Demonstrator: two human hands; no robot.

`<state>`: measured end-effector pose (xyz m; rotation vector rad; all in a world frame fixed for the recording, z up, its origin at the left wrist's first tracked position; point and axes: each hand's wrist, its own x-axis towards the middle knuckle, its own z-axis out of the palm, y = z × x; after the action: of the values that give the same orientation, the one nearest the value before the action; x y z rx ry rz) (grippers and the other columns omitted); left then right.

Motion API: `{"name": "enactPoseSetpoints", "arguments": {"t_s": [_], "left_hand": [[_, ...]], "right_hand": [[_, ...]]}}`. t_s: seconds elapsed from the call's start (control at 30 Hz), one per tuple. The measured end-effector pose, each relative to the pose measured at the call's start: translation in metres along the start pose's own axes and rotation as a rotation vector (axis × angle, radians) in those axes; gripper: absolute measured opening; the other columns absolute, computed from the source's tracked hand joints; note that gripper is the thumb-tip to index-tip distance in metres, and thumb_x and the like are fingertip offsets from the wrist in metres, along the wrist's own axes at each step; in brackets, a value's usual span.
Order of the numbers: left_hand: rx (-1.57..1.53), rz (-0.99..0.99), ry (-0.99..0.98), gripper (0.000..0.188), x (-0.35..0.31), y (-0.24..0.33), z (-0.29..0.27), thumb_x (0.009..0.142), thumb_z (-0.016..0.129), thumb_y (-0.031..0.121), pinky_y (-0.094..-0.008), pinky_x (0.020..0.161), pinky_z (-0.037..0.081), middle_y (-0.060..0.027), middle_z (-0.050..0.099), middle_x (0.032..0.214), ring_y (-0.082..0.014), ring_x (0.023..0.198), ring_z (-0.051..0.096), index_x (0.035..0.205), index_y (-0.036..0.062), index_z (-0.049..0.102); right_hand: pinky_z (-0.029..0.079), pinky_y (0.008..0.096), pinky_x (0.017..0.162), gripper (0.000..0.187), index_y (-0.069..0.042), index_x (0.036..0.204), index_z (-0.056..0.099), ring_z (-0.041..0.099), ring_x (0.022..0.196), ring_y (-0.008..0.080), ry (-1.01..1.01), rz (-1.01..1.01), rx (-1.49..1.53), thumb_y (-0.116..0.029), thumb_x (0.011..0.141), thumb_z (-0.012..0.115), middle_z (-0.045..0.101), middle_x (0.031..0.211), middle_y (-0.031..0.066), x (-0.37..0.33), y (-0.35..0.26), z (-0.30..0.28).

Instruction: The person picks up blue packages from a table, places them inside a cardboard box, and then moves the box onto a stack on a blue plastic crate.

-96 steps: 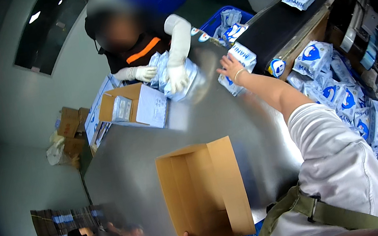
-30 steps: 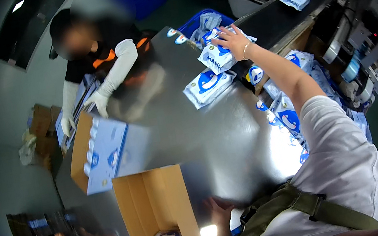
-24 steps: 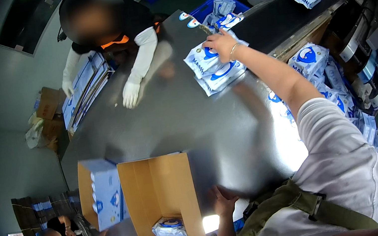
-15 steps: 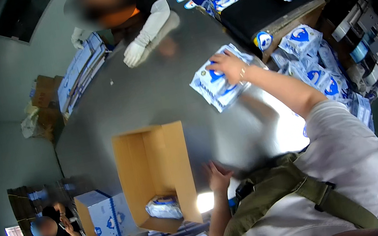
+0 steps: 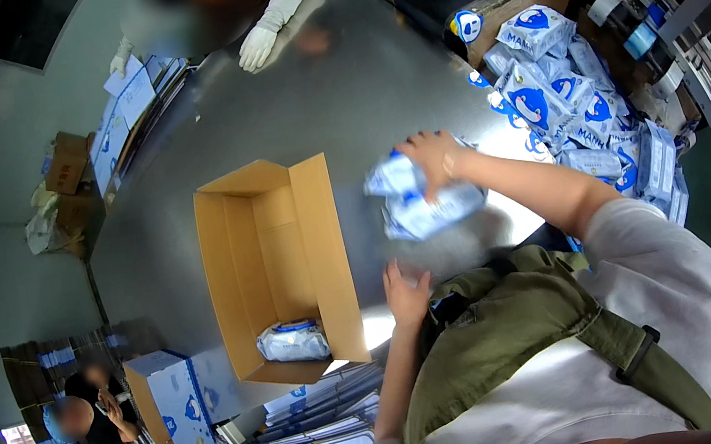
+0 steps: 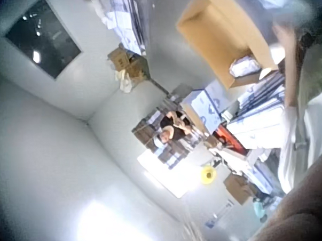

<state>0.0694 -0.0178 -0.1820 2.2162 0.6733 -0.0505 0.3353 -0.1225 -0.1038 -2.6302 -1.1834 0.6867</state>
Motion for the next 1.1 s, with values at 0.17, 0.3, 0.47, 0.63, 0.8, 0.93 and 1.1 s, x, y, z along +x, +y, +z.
{"name": "enactPoseSetpoints", "arguments": {"t_s": [0.17, 0.3, 0.47, 0.63, 0.8, 0.93, 1.1], "left_hand": [[0.591, 0.299, 0.018, 0.093, 0.017, 0.085, -0.024, 0.067, 0.078, 0.03, -0.0521, 0.109, 0.016, -0.0217, 0.02, 0.147, -0.0373, 0.137, 0.016, 0.139, 0.0028, 0.025], [0.719, 0.311, 0.127, 0.108, 0.044, 0.059, -0.006, 0.059, 0.081, 0.041, -0.0563, 0.109, 0.007, -0.0211, 0.012, 0.149, -0.035, 0.139, 0.011, 0.142, 0.0055, 0.021], [0.845, 0.402, -0.005, 0.118, 0.025, 0.041, -0.038, 0.049, 0.08, 0.053, -0.058, 0.108, 0.012, -0.0212, 0.02, 0.147, -0.0347, 0.137, 0.017, 0.14, 0.0011, 0.025], [0.911, 0.408, -0.104, 0.119, 0.025, 0.049, -0.046, 0.051, 0.079, 0.054, -0.0585, 0.107, 0.015, -0.0242, 0.021, 0.145, -0.0367, 0.137, 0.017, 0.139, -0.0023, 0.023], [0.912, 0.379, -0.181, 0.119, 0.027, 0.048, -0.045, 0.056, 0.077, 0.056, -0.0619, 0.106, 0.012, -0.0266, 0.016, 0.146, -0.0398, 0.137, 0.011, 0.14, -0.0032, 0.017], [0.991, 0.325, -0.246, 0.114, 0.033, 0.048, -0.04, 0.061, 0.072, 0.051, -0.0638, 0.104, 0.01, -0.0275, 0.01, 0.147, -0.041, 0.138, 0.006, 0.14, -0.0051, 0.012], [1.002, 0.273, -0.263, 0.105, 0.036, 0.048, -0.037, 0.066, 0.067, 0.045, -0.0642, 0.104, 0.012, -0.0283, 0.01, 0.146, -0.0417, 0.138, 0.007, 0.139, -0.006, 0.011]], "right_hand": [[0.044, 0.0406, 0.094, 0.104, -0.008, 0.131, 0.043, 0.054, 0.113, 0.0292, -0.268, 0.036, 0.056, -0.051, 0.044, 0.083, 0.054, 0.125, 0.0141, 0.071, 0.022, 0.004], [0.042, 0.0392, 0.097, 0.114, -0.003, 0.131, 0.042, 0.051, 0.116, 0.0338, -0.356, -0.096, 0.029, -0.06, 0.039, 0.08, 0.052, 0.127, 0.0196, 0.065, -0.008, 0.042], [0.04, 0.0422, 0.098, 0.102, -0.008, 0.132, 0.044, 0.047, 0.12, 0.0316, -0.5, -0.193, 0.068, -0.053, 0.048, 0.079, 0.048, 0.132, 0.0166, 0.048, -0.058, 0.063], [0.037, 0.0395, 0.101, 0.09, -0.008, 0.134, 0.041, 0.045, 0.123, 0.0322, -0.34, -0.2, 0.445, -0.053, 0.063, 0.072, 0.044, 0.135, 0.0181, 0.052, -0.022, 0.069], [0.02, 0.0444, 0.109, 0.074, -0.01, 0.139, 0.034, 0.027, 0.134, 0.0304, 0.311, 0.065, 0.099, -0.048, 0.08, 0.058, 0.031, 0.144, 0.0167, -0.014, 0.092, 0.106], [0.006, 0.0494, 0.111, 0.072, -0.012, 0.142, 0.026, 0.012, 0.139, 0.0291, 0.372, -0.025, 0.01, -0.043, 0.083, 0.054, 0.017, 0.15, 0.0142, -0.034, 0.119, 0.132], [0.007, 0.0473, 0.112, 0.071, -0.012, 0.141, 0.029, 0.016, 0.139, 0.0273, 0.344, -0.004, -0.019, -0.046, 0.083, 0.053, 0.021, 0.148, 0.0143, -0.035, 0.119, 0.118]]}}
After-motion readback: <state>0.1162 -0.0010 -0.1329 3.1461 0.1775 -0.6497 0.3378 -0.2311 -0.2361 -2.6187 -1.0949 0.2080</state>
